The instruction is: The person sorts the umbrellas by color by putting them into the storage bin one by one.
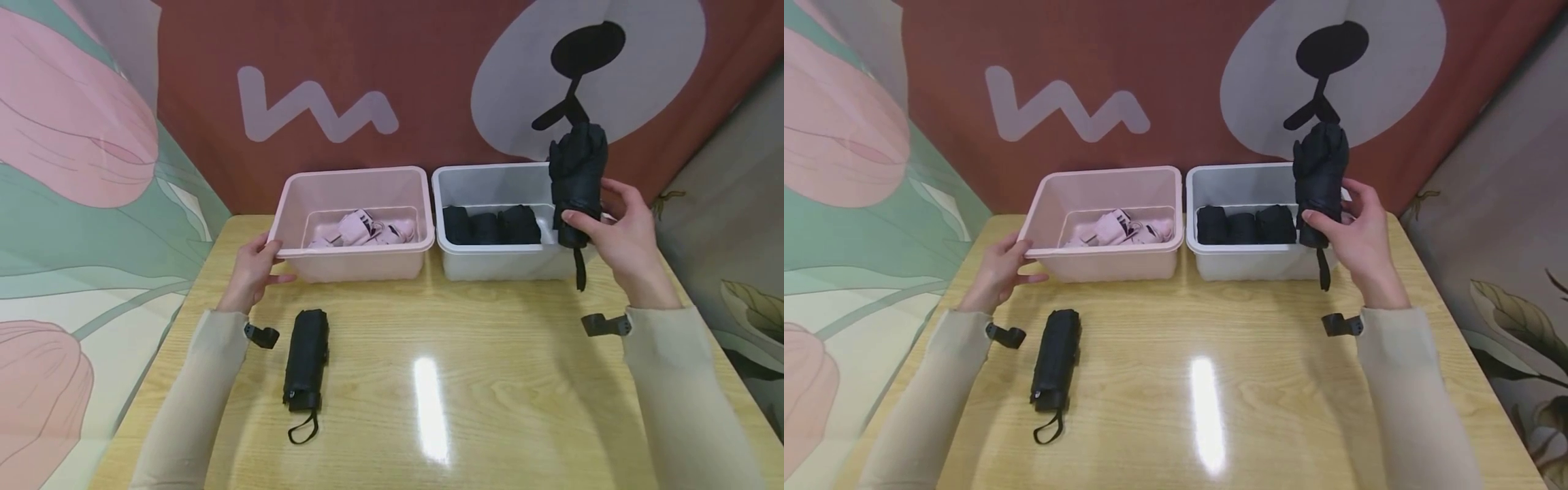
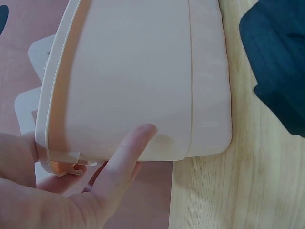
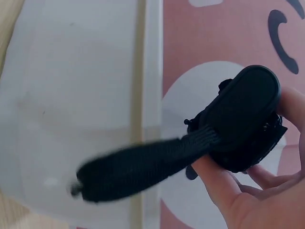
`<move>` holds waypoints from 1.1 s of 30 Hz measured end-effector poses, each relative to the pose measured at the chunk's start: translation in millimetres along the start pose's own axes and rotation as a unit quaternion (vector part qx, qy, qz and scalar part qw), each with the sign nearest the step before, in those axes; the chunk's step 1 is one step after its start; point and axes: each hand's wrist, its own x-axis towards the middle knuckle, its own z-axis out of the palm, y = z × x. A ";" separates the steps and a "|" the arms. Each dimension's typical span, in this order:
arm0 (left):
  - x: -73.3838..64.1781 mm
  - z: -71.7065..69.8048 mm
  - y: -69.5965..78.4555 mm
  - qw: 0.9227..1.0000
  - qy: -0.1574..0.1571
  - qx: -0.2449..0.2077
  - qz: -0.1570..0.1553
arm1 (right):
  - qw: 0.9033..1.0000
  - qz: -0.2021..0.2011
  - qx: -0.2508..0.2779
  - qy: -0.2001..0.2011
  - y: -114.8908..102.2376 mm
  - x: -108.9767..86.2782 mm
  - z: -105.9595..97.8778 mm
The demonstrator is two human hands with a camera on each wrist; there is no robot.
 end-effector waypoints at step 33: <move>2.7 -0.2 -1.7 1.000 0.004 -0.009 0.012 | 0.973 -0.202 -0.108 0.005 -20.8 -20.1 49.5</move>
